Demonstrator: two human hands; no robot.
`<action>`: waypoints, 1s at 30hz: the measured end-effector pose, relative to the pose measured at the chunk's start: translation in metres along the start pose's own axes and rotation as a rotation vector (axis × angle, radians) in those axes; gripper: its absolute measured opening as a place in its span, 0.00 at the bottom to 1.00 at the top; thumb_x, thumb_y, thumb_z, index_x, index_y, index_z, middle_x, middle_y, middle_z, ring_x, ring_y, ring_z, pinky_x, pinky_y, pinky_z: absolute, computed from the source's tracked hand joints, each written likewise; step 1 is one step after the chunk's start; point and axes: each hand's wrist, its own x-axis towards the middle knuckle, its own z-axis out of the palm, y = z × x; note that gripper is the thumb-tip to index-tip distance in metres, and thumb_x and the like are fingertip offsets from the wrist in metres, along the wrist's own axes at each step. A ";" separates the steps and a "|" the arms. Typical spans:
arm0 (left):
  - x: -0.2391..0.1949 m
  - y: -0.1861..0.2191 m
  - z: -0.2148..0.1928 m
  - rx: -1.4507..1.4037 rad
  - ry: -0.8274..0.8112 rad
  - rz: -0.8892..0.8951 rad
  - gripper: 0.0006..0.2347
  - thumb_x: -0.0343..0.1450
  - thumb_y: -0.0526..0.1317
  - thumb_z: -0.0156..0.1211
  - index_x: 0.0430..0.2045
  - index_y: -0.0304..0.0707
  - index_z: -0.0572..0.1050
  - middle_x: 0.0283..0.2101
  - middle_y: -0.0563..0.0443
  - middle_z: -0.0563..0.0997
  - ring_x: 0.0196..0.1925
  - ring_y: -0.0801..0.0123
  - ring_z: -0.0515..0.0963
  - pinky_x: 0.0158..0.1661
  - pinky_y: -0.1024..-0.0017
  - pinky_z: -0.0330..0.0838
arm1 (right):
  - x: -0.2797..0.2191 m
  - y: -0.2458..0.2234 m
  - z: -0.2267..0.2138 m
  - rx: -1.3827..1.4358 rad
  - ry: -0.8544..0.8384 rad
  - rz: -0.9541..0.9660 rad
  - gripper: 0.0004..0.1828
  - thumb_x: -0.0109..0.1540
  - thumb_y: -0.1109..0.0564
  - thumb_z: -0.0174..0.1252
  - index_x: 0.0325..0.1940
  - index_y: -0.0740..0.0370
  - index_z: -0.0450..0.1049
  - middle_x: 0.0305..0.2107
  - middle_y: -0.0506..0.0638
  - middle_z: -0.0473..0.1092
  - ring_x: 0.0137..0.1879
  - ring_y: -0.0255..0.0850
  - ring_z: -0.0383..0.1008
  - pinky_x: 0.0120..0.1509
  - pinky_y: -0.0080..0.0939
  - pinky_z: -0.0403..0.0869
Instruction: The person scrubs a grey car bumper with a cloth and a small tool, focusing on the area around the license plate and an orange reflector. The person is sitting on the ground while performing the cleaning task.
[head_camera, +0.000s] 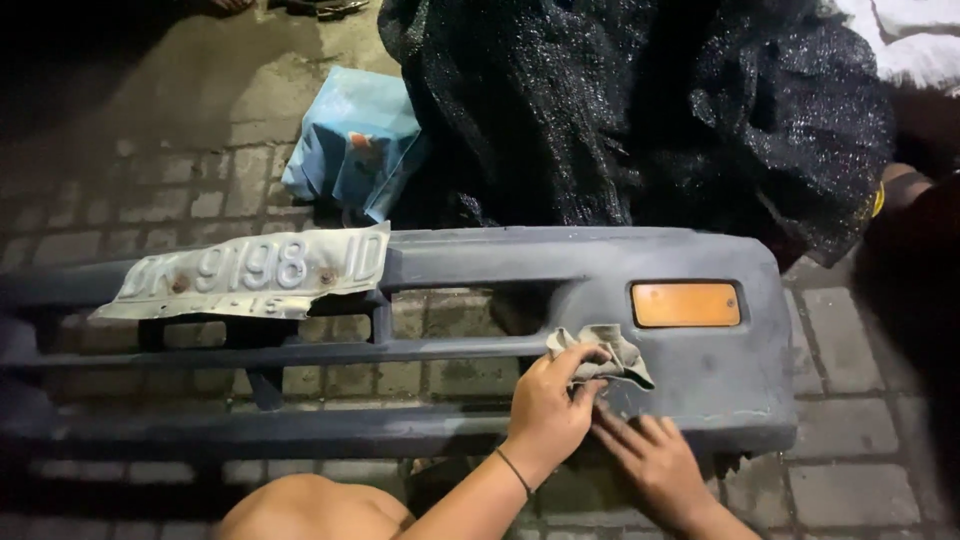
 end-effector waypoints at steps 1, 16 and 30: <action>0.002 -0.003 0.003 0.000 -0.006 -0.001 0.12 0.69 0.35 0.65 0.44 0.55 0.76 0.32 0.54 0.81 0.29 0.60 0.75 0.33 0.65 0.71 | 0.004 0.010 -0.004 0.002 -0.001 0.005 0.22 0.68 0.56 0.44 0.66 0.57 0.69 0.64 0.52 0.67 0.37 0.48 0.63 0.36 0.49 0.62; 0.038 -0.003 0.039 0.100 0.080 0.267 0.22 0.63 0.20 0.58 0.46 0.48 0.77 0.32 0.39 0.76 0.35 0.41 0.77 0.69 0.48 0.64 | 0.011 0.035 -0.067 0.105 0.273 0.381 0.19 0.62 0.64 0.61 0.57 0.58 0.77 0.55 0.47 0.77 0.31 0.43 0.67 0.39 0.42 0.67; -0.013 0.000 0.041 0.096 -0.521 0.218 0.14 0.65 0.34 0.58 0.44 0.55 0.75 0.36 0.45 0.81 0.39 0.42 0.79 0.35 0.51 0.70 | 0.046 0.058 -0.077 0.111 0.358 0.416 0.09 0.65 0.65 0.60 0.48 0.65 0.81 0.51 0.50 0.79 0.41 0.41 0.77 0.41 0.41 0.66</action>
